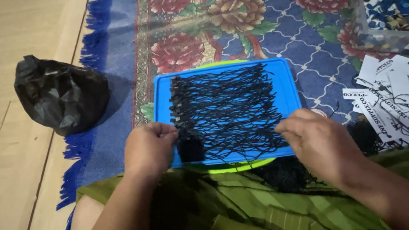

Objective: The person sits on the floor and ties black cable ties by hand. They repeatedly pick up a cable tie, pull the tail through the head to tighten it, and place the finished tie onto a blue tray.

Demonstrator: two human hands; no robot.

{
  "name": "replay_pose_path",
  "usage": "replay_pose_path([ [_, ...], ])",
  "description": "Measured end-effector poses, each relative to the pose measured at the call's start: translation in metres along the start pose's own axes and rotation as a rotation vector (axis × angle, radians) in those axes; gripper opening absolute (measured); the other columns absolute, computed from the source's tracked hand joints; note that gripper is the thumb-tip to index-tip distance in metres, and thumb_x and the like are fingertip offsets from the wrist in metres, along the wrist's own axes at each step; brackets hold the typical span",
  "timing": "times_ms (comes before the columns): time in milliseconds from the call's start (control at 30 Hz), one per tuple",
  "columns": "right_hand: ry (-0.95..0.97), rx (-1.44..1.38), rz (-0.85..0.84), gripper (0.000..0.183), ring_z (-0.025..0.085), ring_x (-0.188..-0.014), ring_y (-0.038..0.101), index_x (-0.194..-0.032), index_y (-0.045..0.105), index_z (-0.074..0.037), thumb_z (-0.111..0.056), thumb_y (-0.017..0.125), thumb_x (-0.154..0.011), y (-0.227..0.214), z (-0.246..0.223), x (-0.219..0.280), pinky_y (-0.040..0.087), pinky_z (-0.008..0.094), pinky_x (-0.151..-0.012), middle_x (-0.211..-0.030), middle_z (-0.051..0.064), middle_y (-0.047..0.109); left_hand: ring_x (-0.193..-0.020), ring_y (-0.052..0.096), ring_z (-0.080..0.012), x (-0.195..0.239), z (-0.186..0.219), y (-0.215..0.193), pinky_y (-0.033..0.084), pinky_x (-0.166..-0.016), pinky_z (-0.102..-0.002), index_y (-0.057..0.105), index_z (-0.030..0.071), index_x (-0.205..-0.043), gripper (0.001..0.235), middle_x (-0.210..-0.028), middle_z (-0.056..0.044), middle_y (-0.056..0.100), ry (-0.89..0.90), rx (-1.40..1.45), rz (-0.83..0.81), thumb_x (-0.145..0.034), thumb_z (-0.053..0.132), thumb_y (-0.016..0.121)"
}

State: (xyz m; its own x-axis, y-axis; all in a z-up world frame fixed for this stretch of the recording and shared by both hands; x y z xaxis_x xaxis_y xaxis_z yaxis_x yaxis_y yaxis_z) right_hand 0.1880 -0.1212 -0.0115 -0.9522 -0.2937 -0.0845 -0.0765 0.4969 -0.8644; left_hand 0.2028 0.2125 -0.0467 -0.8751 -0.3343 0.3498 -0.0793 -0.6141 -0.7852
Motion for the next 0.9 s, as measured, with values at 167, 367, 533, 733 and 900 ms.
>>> replay_pose_path([
  [167, -0.022, 0.069, -0.013, 0.019, 0.031, -0.085, 0.073, -0.108, 0.076, -0.018, -0.015, 0.064, -0.094, 0.008, 0.002, -0.006, 0.064, 0.044, -0.07, -0.093, 0.003, 0.072, -0.107, 0.072, -0.0353, -0.01, 0.001, 0.013, 0.058, -0.092, -0.048, 0.083, 0.028, -0.099, 0.018, -0.093, -0.005, 0.08, 0.014, -0.099, -0.022, -0.087, 0.031, 0.069],
  [367, 0.068, 0.063, -0.071, 0.024, 0.03, -0.087, 0.076, -0.115, 0.075, -0.023, -0.016, 0.061, -0.096, 0.003, 0.001, 0.001, 0.066, 0.045, -0.074, -0.098, 0.0, 0.073, -0.105, 0.072, -0.0355, -0.001, 0.004, 0.006, 0.058, -0.092, -0.047, 0.082, 0.029, -0.095, 0.018, -0.094, -0.006, 0.079, -0.021, -0.164, 0.013, -0.086, 0.031, 0.066],
  [533, 0.365, 0.119, 0.041, 0.019, 0.029, -0.074, 0.072, -0.1, 0.077, -0.019, -0.018, 0.063, -0.086, -0.013, 0.058, 0.036, 0.055, 0.042, -0.071, -0.097, 0.003, 0.078, -0.078, 0.072, -0.0335, 0.048, 0.033, -0.002, 0.058, -0.076, -0.046, 0.078, 0.017, -0.091, 0.017, -0.088, -0.008, 0.078, 0.137, -0.055, 0.226, -0.084, 0.026, 0.066],
  [733, 0.631, 0.002, -0.545, 0.06, 0.015, -0.104, 0.083, -0.135, 0.066, -0.029, -0.043, 0.081, -0.079, 0.073, 0.099, 0.088, 0.065, 0.03, -0.093, -0.133, -0.007, 0.076, -0.066, 0.072, -0.0234, 0.116, 0.1, 0.066, 0.059, -0.064, -0.038, 0.077, 0.02, -0.089, 0.012, -0.082, 0.0, 0.079, 0.431, 0.103, -0.09, -0.084, 0.02, 0.067],
  [900, 0.258, -0.078, -0.522, 0.01, 0.01, -0.058, 0.068, -0.081, 0.083, -0.027, -0.023, 0.075, -0.075, 0.086, 0.055, 0.084, 0.057, 0.026, -0.061, -0.07, -0.01, 0.082, -0.091, 0.068, -0.0372, 0.163, 0.123, 0.136, 0.055, -0.08, -0.045, 0.07, 0.01, -0.106, 0.03, -0.104, -0.013, 0.072, 0.76, 0.054, -0.275, -0.078, 0.019, 0.072],
])
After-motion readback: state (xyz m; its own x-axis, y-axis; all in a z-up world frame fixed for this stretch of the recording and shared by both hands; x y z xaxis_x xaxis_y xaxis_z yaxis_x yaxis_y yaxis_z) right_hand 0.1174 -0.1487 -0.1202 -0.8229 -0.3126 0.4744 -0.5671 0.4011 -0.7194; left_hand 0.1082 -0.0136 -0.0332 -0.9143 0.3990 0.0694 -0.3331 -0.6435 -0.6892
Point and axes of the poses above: each hand's wrist, its own x-axis away from the middle knuckle, its own y-axis out of the palm, z = x × y, the point moved 10 cm from there along -x, towards the middle knuckle
